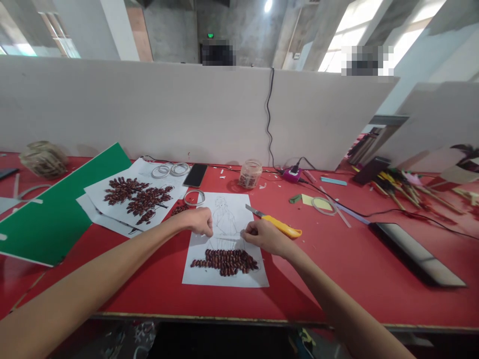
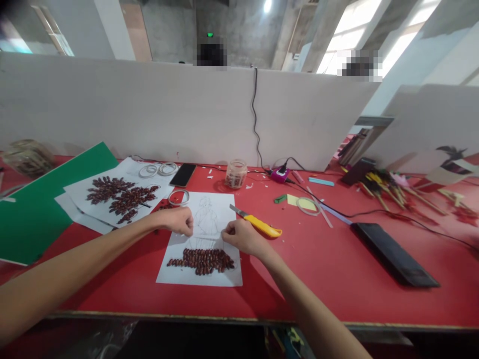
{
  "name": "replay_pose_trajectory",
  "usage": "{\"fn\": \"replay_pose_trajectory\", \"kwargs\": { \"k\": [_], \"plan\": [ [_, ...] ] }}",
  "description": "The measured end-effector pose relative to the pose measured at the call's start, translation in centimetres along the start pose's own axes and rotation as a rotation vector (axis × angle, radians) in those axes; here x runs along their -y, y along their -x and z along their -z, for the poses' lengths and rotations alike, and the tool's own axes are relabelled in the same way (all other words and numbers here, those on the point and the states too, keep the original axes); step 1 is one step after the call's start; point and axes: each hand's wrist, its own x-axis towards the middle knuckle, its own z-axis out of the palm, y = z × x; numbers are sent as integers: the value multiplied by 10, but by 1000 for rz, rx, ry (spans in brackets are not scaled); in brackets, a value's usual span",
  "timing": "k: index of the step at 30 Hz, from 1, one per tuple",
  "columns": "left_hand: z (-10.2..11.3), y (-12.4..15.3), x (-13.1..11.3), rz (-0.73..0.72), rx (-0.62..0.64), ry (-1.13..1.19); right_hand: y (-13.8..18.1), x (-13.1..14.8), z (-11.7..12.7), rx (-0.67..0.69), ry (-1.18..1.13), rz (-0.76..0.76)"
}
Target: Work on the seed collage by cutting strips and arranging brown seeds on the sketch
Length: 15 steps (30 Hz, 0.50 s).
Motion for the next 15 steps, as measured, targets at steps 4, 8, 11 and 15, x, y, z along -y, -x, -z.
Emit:
{"fn": "replay_pose_trajectory", "kwargs": {
  "k": [4, 8, 11, 15],
  "plan": [
    [1, -1, 0, -4, 14, 4, 0, 0, 1, 6, 1, 5],
    [0, -2, 0, -4, 7, -2, 0, 1, 1, 12, -1, 5],
    [-2, -1, 1, -7, -19, -5, -1, 1, 0, 4, 5, -1],
    [-4, 1, 2, -5, -51, 0, -2, 0, -3, -6, 17, -17]
  ]
}}
